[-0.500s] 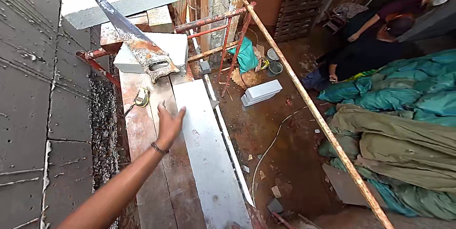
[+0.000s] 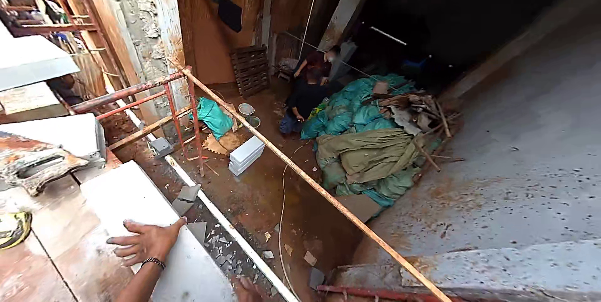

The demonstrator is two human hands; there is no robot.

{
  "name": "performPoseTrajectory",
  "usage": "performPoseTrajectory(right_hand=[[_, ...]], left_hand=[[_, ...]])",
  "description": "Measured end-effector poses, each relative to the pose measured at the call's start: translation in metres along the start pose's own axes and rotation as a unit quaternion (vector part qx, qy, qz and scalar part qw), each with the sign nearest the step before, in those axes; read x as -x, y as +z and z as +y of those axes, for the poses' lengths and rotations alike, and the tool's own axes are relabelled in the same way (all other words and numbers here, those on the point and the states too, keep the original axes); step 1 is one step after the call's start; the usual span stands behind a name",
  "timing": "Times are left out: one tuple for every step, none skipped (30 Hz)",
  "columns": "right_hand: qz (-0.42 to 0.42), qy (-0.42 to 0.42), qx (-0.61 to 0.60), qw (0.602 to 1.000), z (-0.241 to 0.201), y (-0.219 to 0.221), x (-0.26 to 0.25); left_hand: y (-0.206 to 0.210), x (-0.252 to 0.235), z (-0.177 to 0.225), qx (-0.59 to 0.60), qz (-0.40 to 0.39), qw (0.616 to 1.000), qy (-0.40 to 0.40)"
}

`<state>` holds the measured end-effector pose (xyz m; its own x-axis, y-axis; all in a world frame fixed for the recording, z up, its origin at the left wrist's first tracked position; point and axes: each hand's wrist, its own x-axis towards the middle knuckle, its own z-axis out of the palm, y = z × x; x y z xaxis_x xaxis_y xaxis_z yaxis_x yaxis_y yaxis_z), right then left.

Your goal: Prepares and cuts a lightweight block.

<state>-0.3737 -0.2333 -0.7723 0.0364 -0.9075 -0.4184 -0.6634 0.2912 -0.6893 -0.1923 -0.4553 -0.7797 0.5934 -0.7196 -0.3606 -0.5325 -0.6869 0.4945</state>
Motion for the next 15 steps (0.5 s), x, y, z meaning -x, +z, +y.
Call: performPoseTrajectory(right_hand=[[-0.006,0.0,-0.004,1.0,-0.001,-0.001,0.001],[-0.011,0.0,-0.01,1.0,0.0,-0.002,0.002],[-0.018,0.002,-0.014,1.0,0.001,-0.003,0.002],[-0.023,0.003,-0.017,1.0,0.001,-0.002,0.002],[-0.025,0.003,-0.02,0.999,0.002,-0.002,0.002],[-0.021,0.0,-0.02,1.0,0.003,0.0,0.001],[-0.015,-0.001,-0.017,1.0,0.004,0.003,-0.001],[-0.005,0.0,-0.012,1.0,0.007,0.004,-0.002],[0.009,0.001,-0.01,1.0,0.011,0.003,-0.003],[0.013,0.004,-0.009,1.0,0.012,0.0,-0.003],[0.01,0.009,-0.009,1.0,0.01,-0.002,-0.001],[0.0,0.011,-0.008,1.0,0.006,-0.001,0.0],[-0.011,0.012,-0.014,1.0,0.003,0.002,0.001],[-0.02,0.01,-0.022,0.999,0.002,0.004,0.0],[-0.026,0.008,-0.032,0.999,0.003,0.003,-0.002]], left_hand=[[0.001,0.0,0.0,0.005,0.009,1.0,-0.003],[0.003,0.0,0.001,0.008,0.019,1.0,-0.002],[0.005,0.0,0.0,0.007,0.027,1.0,0.003],[0.007,-0.001,-0.002,0.006,0.033,0.999,0.008],[0.009,-0.002,-0.004,0.003,0.036,0.999,0.015],[0.011,-0.003,-0.006,-0.004,0.035,0.999,0.025],[0.011,-0.003,-0.007,-0.018,0.026,0.999,0.034],[0.011,-0.001,-0.004,-0.036,0.011,0.998,0.044],[0.011,0.003,0.001,-0.05,-0.006,0.997,0.057],[0.008,0.009,0.006,-0.063,-0.023,0.995,0.068],[0.0,0.014,0.009,-0.072,-0.039,0.994,0.066],[-0.007,0.017,0.009,-0.084,-0.05,0.994,0.054],[-0.01,0.014,0.008,-0.092,-0.051,0.994,0.04],[-0.011,0.009,0.005,-0.09,-0.043,0.995,0.031],[-0.008,0.004,0.004,-0.087,-0.032,0.995,0.028]])
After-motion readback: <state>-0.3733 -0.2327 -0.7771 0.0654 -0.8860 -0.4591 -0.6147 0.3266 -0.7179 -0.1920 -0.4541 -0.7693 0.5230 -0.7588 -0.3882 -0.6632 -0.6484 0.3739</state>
